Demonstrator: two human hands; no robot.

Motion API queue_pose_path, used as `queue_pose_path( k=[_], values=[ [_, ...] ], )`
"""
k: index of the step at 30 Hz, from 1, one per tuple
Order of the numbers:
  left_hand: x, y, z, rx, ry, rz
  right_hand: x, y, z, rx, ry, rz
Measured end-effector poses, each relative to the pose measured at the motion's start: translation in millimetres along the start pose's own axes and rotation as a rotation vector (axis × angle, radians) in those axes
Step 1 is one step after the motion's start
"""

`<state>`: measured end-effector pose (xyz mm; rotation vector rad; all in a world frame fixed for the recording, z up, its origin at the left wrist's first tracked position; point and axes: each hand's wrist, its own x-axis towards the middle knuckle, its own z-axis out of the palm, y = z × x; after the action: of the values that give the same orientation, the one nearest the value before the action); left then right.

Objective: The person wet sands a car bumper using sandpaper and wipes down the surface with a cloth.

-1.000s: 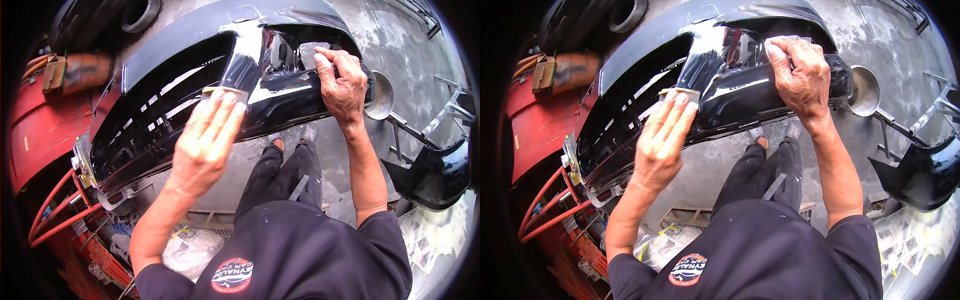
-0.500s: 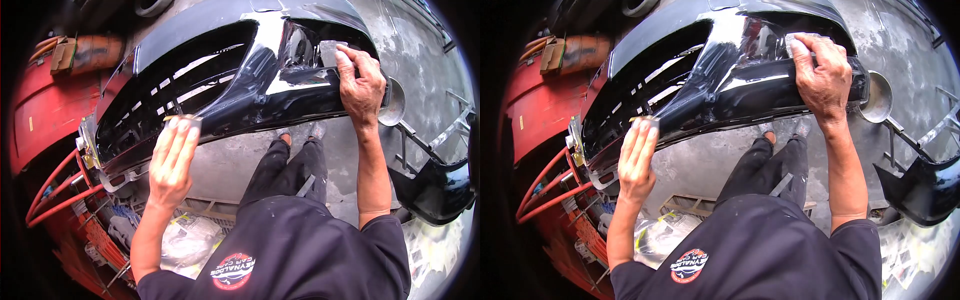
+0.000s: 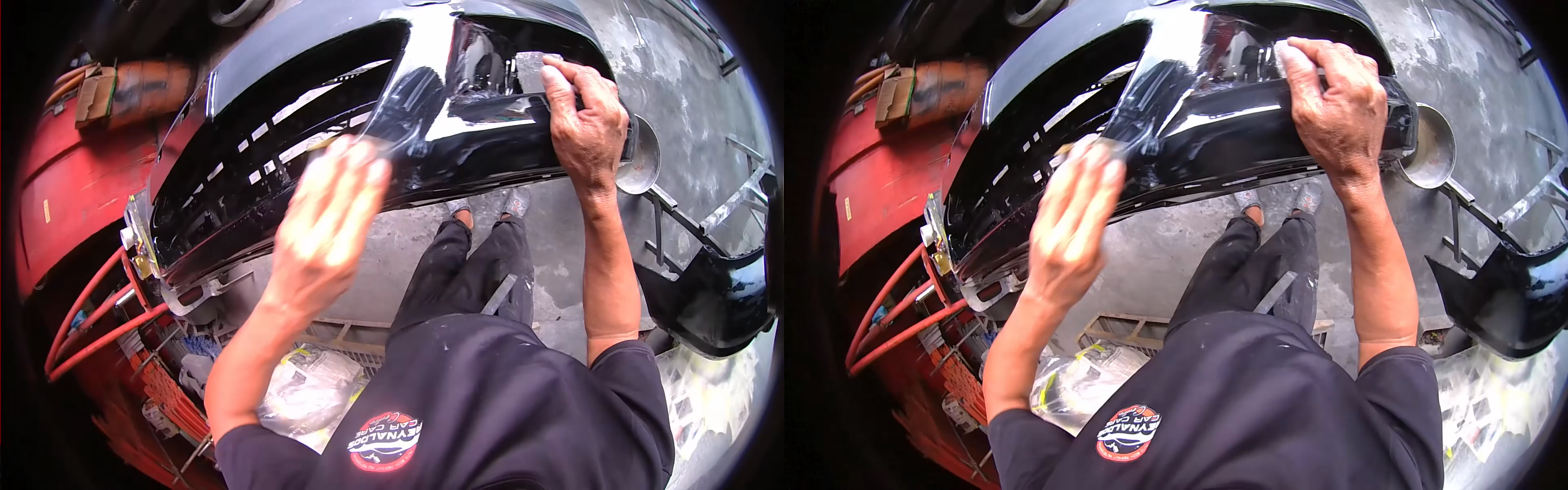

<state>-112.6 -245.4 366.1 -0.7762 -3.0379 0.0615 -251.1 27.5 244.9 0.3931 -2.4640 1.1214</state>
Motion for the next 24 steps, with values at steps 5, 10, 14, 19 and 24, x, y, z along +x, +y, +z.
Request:
queue_pose_path(
  k=[5,10,14,19,24],
  values=[
    [-35,-16,-11,-0.086,-0.006,-0.06,2,0,-4,0.026,-0.028,0.007],
    [-11,-6,-2,-0.106,0.073,-0.073,3,-6,-1,-0.003,-0.046,0.049],
    [28,1,3,-0.203,0.002,-0.045,2,-4,-6,0.006,-0.072,0.066],
    [-43,-12,-13,-0.091,-0.012,-0.093,3,-7,-3,-0.015,-0.076,0.058],
    [59,4,16,-0.087,0.075,-0.034,3,-4,-2,-0.066,-0.092,0.069]
  ],
)
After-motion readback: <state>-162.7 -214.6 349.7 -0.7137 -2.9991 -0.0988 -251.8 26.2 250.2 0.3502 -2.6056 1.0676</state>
